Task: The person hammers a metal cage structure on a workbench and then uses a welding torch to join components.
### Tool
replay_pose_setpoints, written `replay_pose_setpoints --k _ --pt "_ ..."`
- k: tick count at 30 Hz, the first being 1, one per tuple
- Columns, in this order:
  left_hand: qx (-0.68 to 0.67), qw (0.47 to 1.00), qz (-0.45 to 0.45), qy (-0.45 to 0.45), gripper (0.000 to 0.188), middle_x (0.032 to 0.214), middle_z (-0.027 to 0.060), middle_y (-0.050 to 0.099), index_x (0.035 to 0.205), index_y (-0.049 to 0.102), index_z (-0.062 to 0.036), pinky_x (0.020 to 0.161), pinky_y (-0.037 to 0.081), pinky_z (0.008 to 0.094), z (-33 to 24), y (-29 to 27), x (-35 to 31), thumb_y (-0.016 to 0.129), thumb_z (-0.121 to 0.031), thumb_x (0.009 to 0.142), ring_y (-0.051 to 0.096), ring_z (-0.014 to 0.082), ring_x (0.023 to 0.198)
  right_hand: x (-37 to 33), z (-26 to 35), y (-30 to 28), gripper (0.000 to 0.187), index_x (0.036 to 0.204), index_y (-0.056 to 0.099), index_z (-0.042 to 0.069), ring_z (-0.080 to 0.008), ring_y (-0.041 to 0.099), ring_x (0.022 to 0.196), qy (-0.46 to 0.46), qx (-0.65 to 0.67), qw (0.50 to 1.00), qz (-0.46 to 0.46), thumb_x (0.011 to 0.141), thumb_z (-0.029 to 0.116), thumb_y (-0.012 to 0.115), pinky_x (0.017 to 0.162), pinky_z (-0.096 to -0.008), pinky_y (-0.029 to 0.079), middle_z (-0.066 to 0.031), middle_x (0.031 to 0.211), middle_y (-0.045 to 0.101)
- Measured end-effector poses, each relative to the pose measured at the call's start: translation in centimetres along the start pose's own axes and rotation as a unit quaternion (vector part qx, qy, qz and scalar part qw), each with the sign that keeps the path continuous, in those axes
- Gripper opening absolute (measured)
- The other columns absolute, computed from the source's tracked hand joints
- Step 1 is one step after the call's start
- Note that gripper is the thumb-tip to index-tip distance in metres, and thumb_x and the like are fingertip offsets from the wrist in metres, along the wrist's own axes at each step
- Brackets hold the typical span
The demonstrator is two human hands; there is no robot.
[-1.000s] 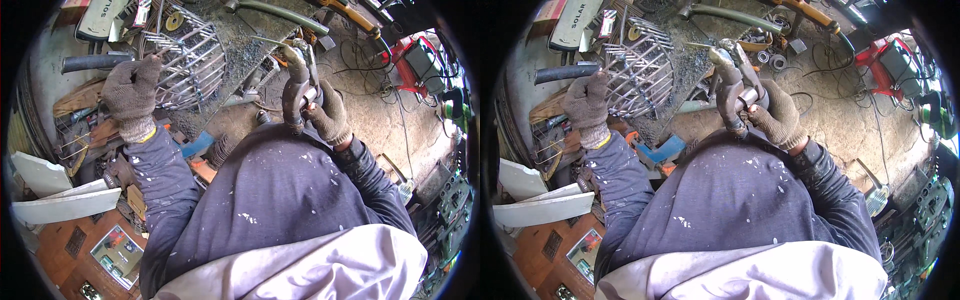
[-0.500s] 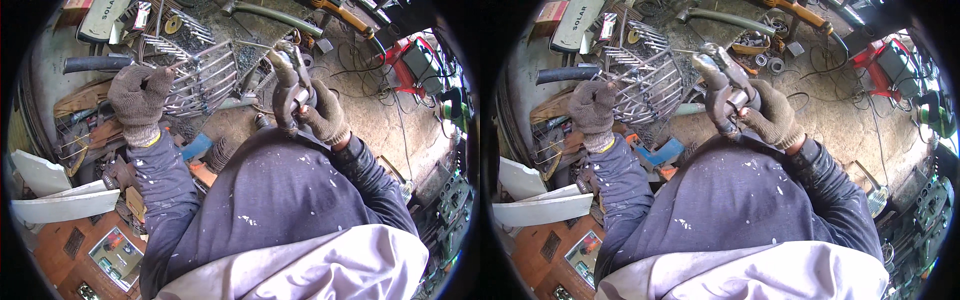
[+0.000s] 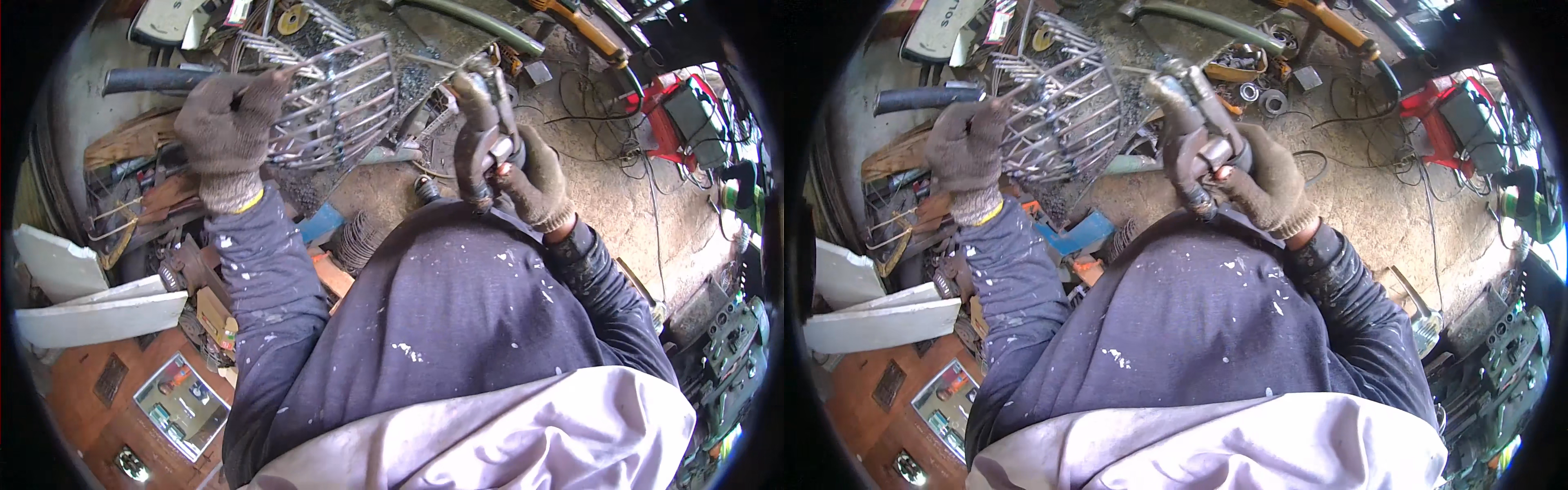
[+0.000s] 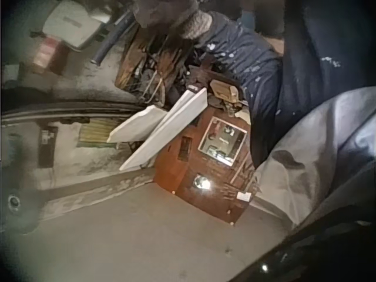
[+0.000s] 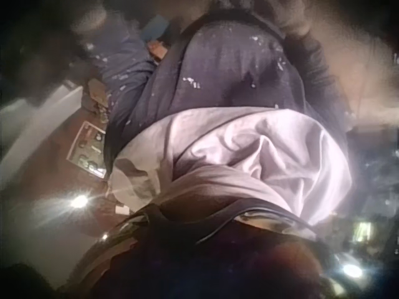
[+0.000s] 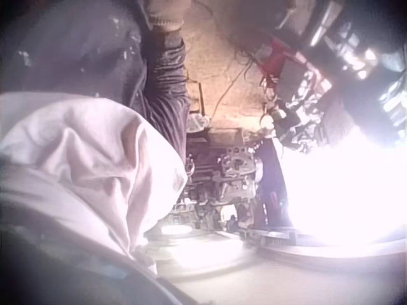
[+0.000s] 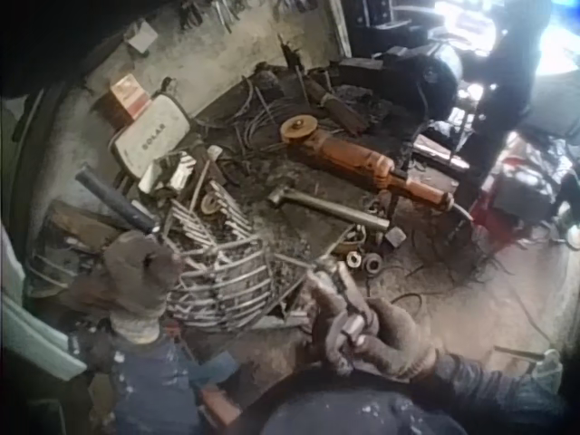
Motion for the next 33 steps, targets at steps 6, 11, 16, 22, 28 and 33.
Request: replay_pose_setpoints --k 6,11,16,22,28,33 --pt "-0.005 0.997 0.033 -0.068 0.046 0.063 0.0078 0.065 0.074 0.071 -0.0035 0.059 0.048 0.0338 0.3 0.6 0.9 0.080 -0.049 0.074 0.063 0.0217 0.060 -0.6 -0.6 -0.2 0.054 0.124 0.054 -0.002 -0.0172 0.061 0.097 0.018 0.080 0.996 -0.024 0.088 0.034 0.069 0.085 -0.0313 0.048 -0.0108 0.105 0.065" --pt "0.020 0.992 0.015 -0.126 0.044 0.059 0.0043 0.060 0.076 0.073 -0.0038 0.054 0.043 0.0316 1.1 -1.7 0.2 0.077 -0.048 0.079 0.055 0.0135 0.057 -0.9 -1.1 -1.1 0.051 0.123 0.054 -0.002 -0.0149 0.060 0.095 0.042 0.076 0.996 -0.028 0.089 0.033 0.068 0.084 -0.0306 0.048 -0.0086 0.104 0.064" --pt "-0.063 0.949 -0.121 -0.284 0.048 0.068 0.0003 0.065 0.091 0.075 -0.0024 0.060 0.041 0.0286 2.9 -5.2 -0.4 0.074 -0.050 0.082 0.053 0.0101 0.063 -0.8 -1.4 -2.4 0.050 0.122 0.054 0.000 -0.0106 0.057 0.091 0.016 0.072 0.993 -0.095 0.091 0.037 0.065 0.080 -0.0259 0.046 -0.0054 0.101 0.063" --pt "-0.087 0.907 -0.128 -0.393 0.066 0.061 0.0014 0.053 0.093 0.073 0.0000 0.056 0.041 0.0304 4.0 -2.5 -1.9 0.070 -0.064 0.078 0.051 0.0128 0.061 0.1 -1.3 -2.9 0.049 0.124 0.052 0.001 -0.0097 0.057 0.090 0.035 0.127 0.986 -0.105 0.092 0.036 0.068 0.078 -0.0253 0.047 -0.0032 0.104 0.061" --pt "-0.033 0.899 -0.101 -0.426 0.077 0.069 0.0151 0.064 0.092 0.071 0.0036 0.067 0.046 0.0409 6.2 -0.6 -2.4 0.061 -0.071 0.080 0.060 0.0252 0.067 0.0 -1.9 -3.3 0.051 0.124 0.053 0.002 -0.0113 0.057 0.093 0.040 0.117 0.986 -0.112 0.092 0.037 0.068 0.080 -0.0253 0.048 -0.0041 0.106 0.061" --pt "0.081 0.919 -0.075 -0.380 0.081 0.078 0.0224 0.067 0.093 0.072 0.0004 0.071 0.046 0.0463 9.4 -3.2 -1.5 0.051 -0.077 0.081 0.063 0.0378 0.076 -0.5 -1.8 -3.8 0.050 0.124 0.053 0.002 -0.0116 0.058 0.094 0.025 0.118 0.986 -0.116 0.092 0.037 0.068 0.080 -0.0255 0.048 -0.0044 0.107 0.061"
Point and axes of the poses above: each hand's wrist, its own x-axis towards the middle knuckle, its own y-axis out of the palm, z = x × y, the point moved 7 cm from there along x, towards the middle knuckle
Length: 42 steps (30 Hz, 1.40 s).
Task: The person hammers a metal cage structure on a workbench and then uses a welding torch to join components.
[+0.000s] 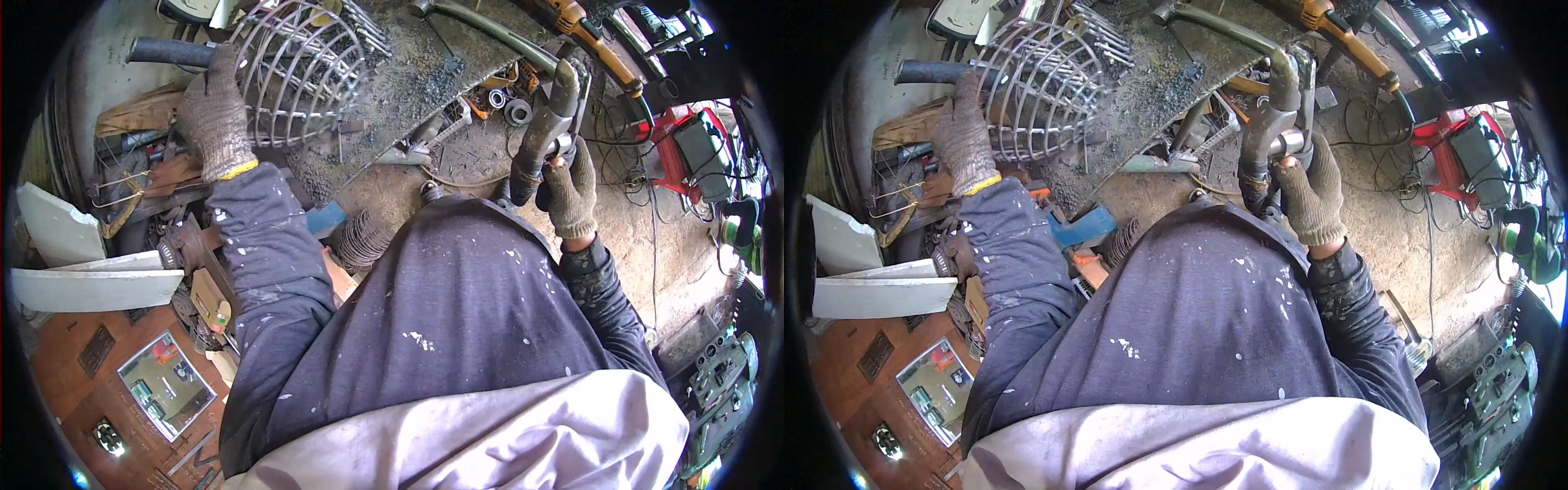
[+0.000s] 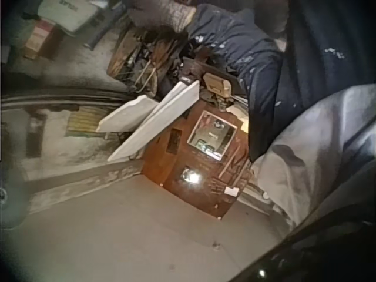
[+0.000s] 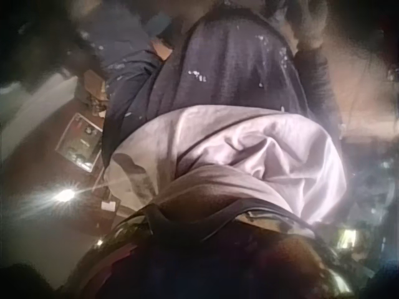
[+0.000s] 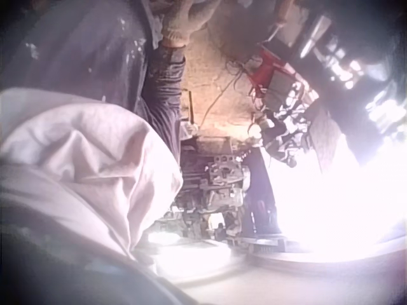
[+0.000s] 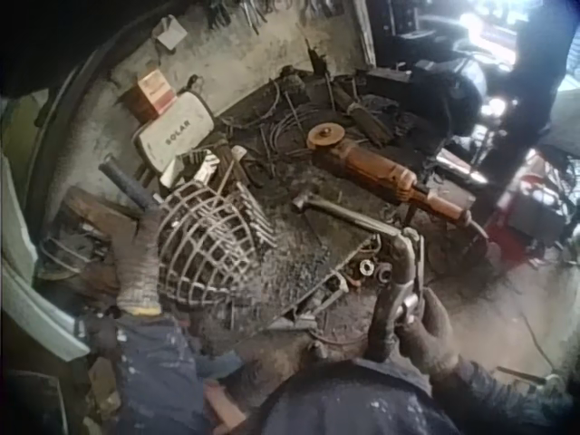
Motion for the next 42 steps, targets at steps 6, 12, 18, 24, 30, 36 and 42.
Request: replay_pose_setpoints --k 6,12,18,24,30,36,42 --pt "-0.027 1.000 -0.012 0.012 0.077 0.084 0.0229 0.069 0.097 0.072 0.0004 0.075 0.047 0.0483 0.5 -1.0 -0.5 0.049 -0.073 0.085 0.066 0.0393 0.082 -0.3 0.2 -0.4 0.048 0.122 0.054 0.002 -0.0110 0.058 0.092 0.013 -0.010 1.000 -0.015 0.092 0.038 0.067 0.079 -0.0258 0.048 -0.0040 0.106 0.062" --pt "-0.138 0.988 0.013 -0.063 0.070 0.068 0.0066 0.060 0.095 0.070 0.0045 0.065 0.043 0.0379 -2.3 -0.2 -3.7 0.057 -0.064 0.087 0.053 0.0214 0.067 0.1 0.0 0.0 0.045 0.119 0.054 0.002 -0.0106 0.057 0.091 0.017 -0.015 1.000 -0.016 0.093 0.037 0.066 0.078 -0.0262 0.048 -0.0037 0.103 0.062" --pt "-0.040 0.998 0.043 -0.003 0.068 0.078 0.0188 0.067 0.096 0.071 0.0008 0.072 0.046 0.0430 0.2 1.5 -2.6 0.056 -0.065 0.087 0.060 0.0296 0.072 -0.2 0.9 0.4 0.043 0.118 0.054 0.002 -0.0108 0.057 0.091 -0.011 -0.041 0.999 -0.022 0.093 0.035 0.066 0.079 -0.0262 0.048 -0.0041 0.103 0.062" --pt "0.144 0.989 0.008 -0.011 0.081 0.095 0.0255 0.068 0.097 0.071 -0.0015 0.083 0.046 0.0526 2.1 -0.4 0.5 0.042 -0.076 0.086 0.063 0.0458 0.092 -0.8 0.8 -0.5 0.043 0.118 0.054 0.002 -0.0098 0.057 0.089 -0.015 -0.009 0.999 -0.031 0.093 0.036 0.066 0.076 -0.0257 0.048 -0.0039 0.101 0.062" --pt "0.112 0.994 -0.008 -0.006 0.079 0.102 0.0259 0.068 0.105 0.070 0.0005 0.088 0.043 0.0493 1.5 -1.2 0.1 0.043 -0.072 0.087 0.062 0.0435 0.098 -1.4 0.5 -1.2 0.043 0.118 0.054 0.003 -0.0089 0.057 0.085 0.042 0.002 0.999 -0.032 0.093 0.035 0.066 0.073 -0.0248 0.048 -0.0033 0.100 0.062" --pt "0.003 0.999 -0.010 0.036 0.070 0.090 0.0202 0.070 0.102 0.071 0.0004 0.081 0.045 0.0438 -0.3 -2.4 -1.5 0.051 -0.065 0.089 0.064 0.0336 0.086 -1.6 0.8 -1.1 0.044 0.121 0.053 0.003 -0.0096 0.058 0.088 0.013 0.016 0.999 -0.038 0.093 0.034 0.066 0.075 -0.0251 0.048 -0.0032 0.102 0.062" --pt "-0.051 0.972 0.040 0.228 0.044 0.065 0.0126 0.062 0.079 0.071 -0.0022 0.060 0.046 0.0366 -7.1 -1.4 -6.1 0.069 -0.046 0.088 0.059 0.0271 0.059 -1.2 1.6 -0.1 0.055 0.123 0.051 -0.002 -0.0129 0.057 0.096 -0.053 -0.036 0.998 0.007 0.090 0.039 0.068 0.085 -0.0280 0.046 -0.0058 0.105 0.061"
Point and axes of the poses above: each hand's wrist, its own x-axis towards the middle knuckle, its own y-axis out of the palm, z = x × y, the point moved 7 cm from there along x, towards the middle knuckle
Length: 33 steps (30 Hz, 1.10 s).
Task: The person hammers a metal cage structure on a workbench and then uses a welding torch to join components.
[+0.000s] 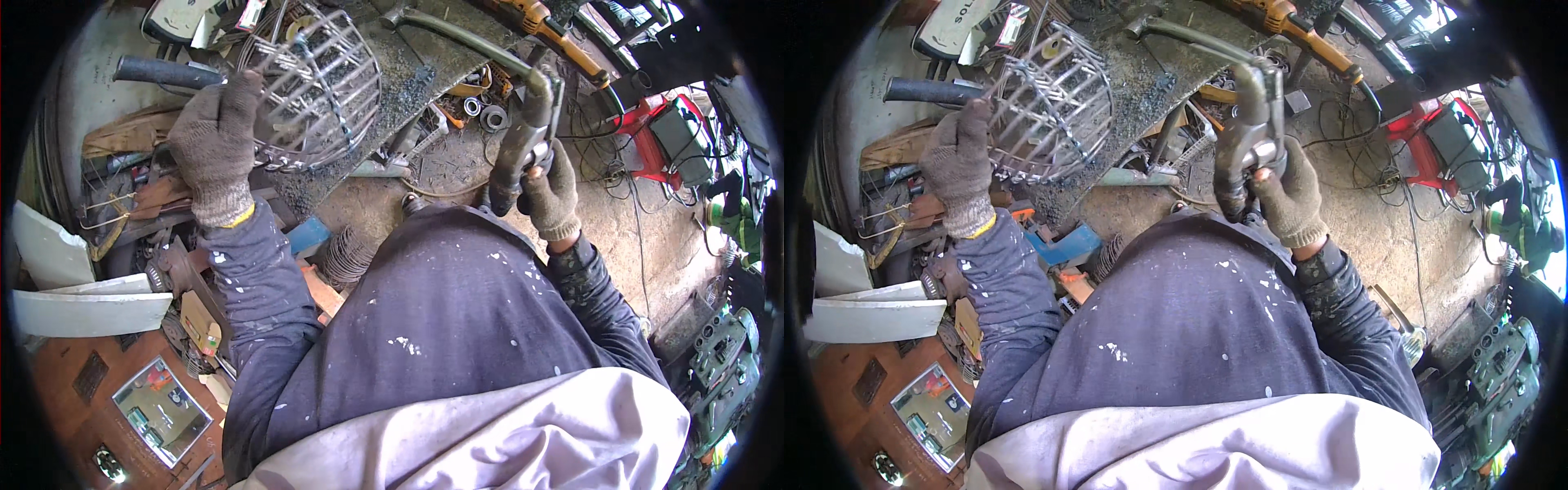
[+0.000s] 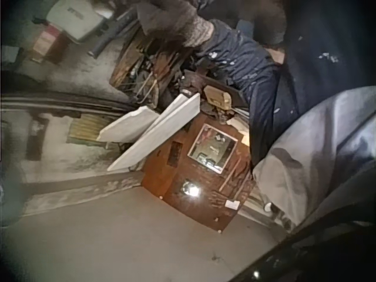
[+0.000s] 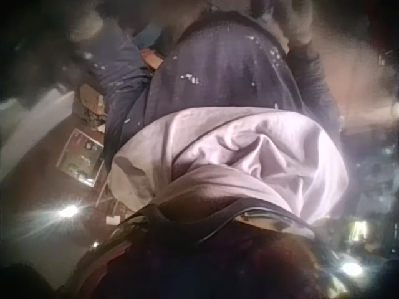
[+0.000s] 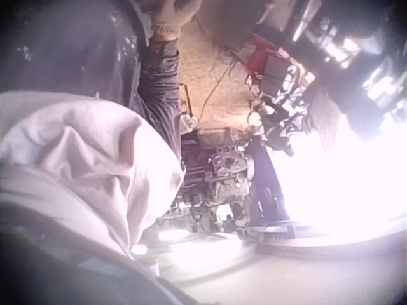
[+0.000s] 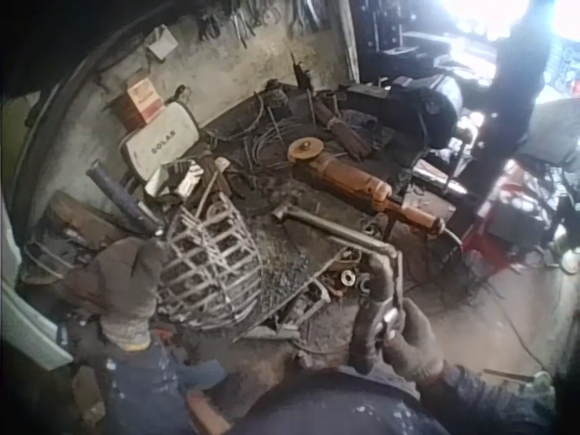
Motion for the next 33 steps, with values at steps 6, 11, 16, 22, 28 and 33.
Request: replay_pose_setpoints --k 6,11,16,22,28,33 --pt "0.021 0.987 -0.007 0.161 0.044 0.065 0.0132 0.061 0.073 0.068 -0.0031 0.057 0.045 0.0404 -0.9 1.7 -0.1 0.069 -0.045 0.087 0.060 0.0310 0.060 1.4 0.3 2.4 0.062 0.123 0.055 -0.004 -0.0187 0.062 0.096 -0.022 -0.026 0.998 0.054 0.084 0.041 0.073 0.086 -0.0325 0.048 -0.0126 0.103 0.066" --pt "0.050 0.997 0.013 0.052 0.054 0.066 0.0120 0.062 0.073 0.068 -0.0017 0.060 0.046 0.0391 -0.2 1.7 -0.4 0.071 -0.055 0.082 0.060 0.0291 0.062 2.7 1.4 4.0 0.063 0.124 0.054 -0.004 -0.0261 0.067 0.098 -0.047 -0.138 0.984 0.098 0.084 0.040 0.073 0.086 -0.0362 0.050 -0.0184 0.103 0.068" --pt "0.103 0.990 0.026 0.094 0.055 0.068 0.0123 0.064 0.074 0.069 0.0002 0.063 0.047 0.0386 -0.5 2.5 -0.1 0.072 -0.054 0.081 0.061 0.0267 0.064 3.2 2.0 5.0 0.063 0.125 0.053 -0.004 -0.0293 0.068 0.099 -0.071 -0.146 0.980 0.114 0.085 0.040 0.072 0.085 -0.0371 0.051 -0.0202 0.103 0.068" --pt "0.093 0.991 0.007 0.100 0.053 0.066 0.0118 0.062 0.069 0.066 -0.0007 0.062 0.047 0.0391 -0.5 2.3 -0.3 0.075 -0.052 0.080 0.061 0.0269 0.064 3.6 1.3 5.4 0.062 0.126 0.052 -0.004 -0.0341 0.068 0.098 -0.072 -0.153 0.979 0.111 0.086 0.038 0.071 0.084 -0.0387 0.052 -0.0220 0.103 0.068" --pt "0.088 0.988 -0.033 0.124 0.053 0.065 0.0111 0.060 0.069 0.064 -0.0001 0.062 0.047 0.0395 -0.3 2.0 -0.5 0.074 -0.051 0.081 0.059 0.0269 0.062 4.2 1.6 5.9 0.060 0.127 0.052 -0.003 -0.0333 0.068 0.100 -0.065 -0.146 0.980 0.115 0.086 0.037 0.071 0.085 -0.0384 0.051 -0.0214 0.104 0.068" --pt "0.083 0.988 -0.040 0.127 0.051 0.059 0.0093 0.057 0.063 0.064 -0.0051 0.056 0.045 0.0401 -0.4 2.3 -0.3 0.079 -0.053 0.074 0.057 0.0289 0.057 4.6 1.9 6.4 0.059 0.127 0.053 -0.002 -0.0332 0.068 0.100 -0.074 -0.152 0.977 0.126 0.086 0.036 0.071 0.087 -0.0383 0.050 -0.0208 0.105 0.068"
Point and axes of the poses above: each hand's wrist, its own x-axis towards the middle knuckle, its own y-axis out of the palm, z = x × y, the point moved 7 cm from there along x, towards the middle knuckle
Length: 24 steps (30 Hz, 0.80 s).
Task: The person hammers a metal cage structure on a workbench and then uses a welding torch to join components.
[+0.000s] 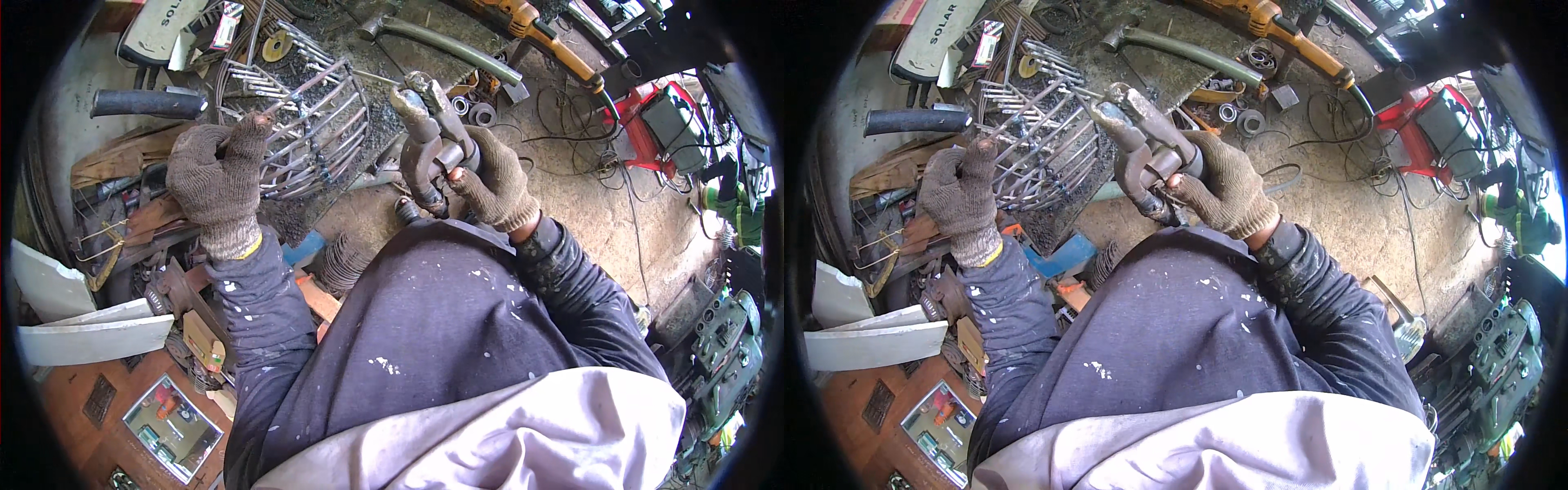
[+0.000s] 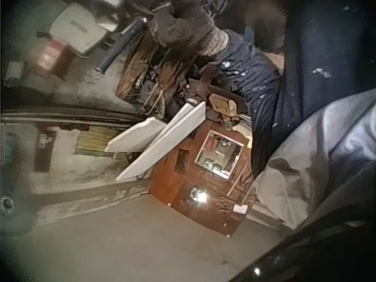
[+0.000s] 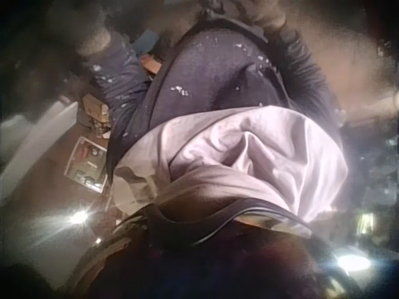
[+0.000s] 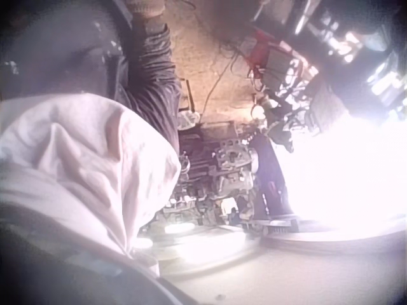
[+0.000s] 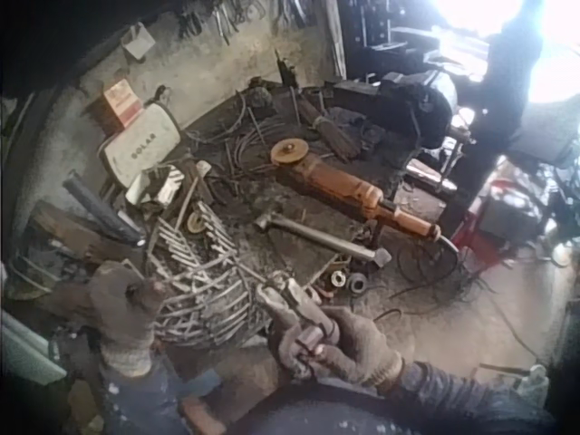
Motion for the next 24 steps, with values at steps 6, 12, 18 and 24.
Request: replay_pose_setpoints --k 6,12,18,24 --pt "0.000 0.999 0.027 -0.018 0.055 0.064 0.0097 0.058 0.070 0.064 -0.0002 0.061 0.045 0.0379 -0.2 -0.1 0.0 0.076 -0.053 0.079 0.057 0.0252 0.062 0.2 -0.2 0.1 0.057 0.127 0.053 -0.002 -0.0333 0.067 0.100 -0.002 0.000 1.000 0.001 0.086 0.035 0.071 0.086 -0.0387 0.050 -0.0209 0.104 0.068" --pt "0.004 1.000 0.019 0.006 0.052 0.064 0.0090 0.058 0.069 0.063 -0.0005 0.060 0.045 0.0379 0.0 0.0 0.0 0.076 -0.049 0.080 0.057 0.0247 0.061 0.2 -0.8 0.3 0.061 0.126 0.053 -0.004 -0.0289 0.065 0.101 0.013 0.010 1.000 0.009 0.086 0.038 0.071 0.088 -0.0372 0.049 -0.0190 0.106 0.067" --pt "0.008 0.999 0.032 -0.011 0.052 0.063 0.0087 0.058 0.069 0.063 -0.0005 0.061 0.045 0.0381 0.0 0.0 0.1 0.076 -0.050 0.080 0.057 0.0247 0.060 0.1 -1.1 0.2 0.060 0.126 0.054 -0.001 -0.0336 0.068 0.097 0.002 0.004 1.000 0.001 0.085 0.039 0.072 0.084 -0.0387 0.051 -0.0204 0.103 0.068" --pt "0.001 0.999 0.033 -0.002 0.052 0.063 0.0096 0.058 0.069 0.064 -0.0002 0.062 0.046 0.0383 -0.1 0.0 0.1 0.077 -0.049 0.080 0.058 0.0257 0.061 0.1 -0.7 -0.3 0.060 0.126 0.053 -0.002 -0.0296 0.067 0.099 0.019 0.005 1.000 0.009 0.086 0.039 0.071 0.086 -0.0378 0.050 -0.0201 0.104 0.068"
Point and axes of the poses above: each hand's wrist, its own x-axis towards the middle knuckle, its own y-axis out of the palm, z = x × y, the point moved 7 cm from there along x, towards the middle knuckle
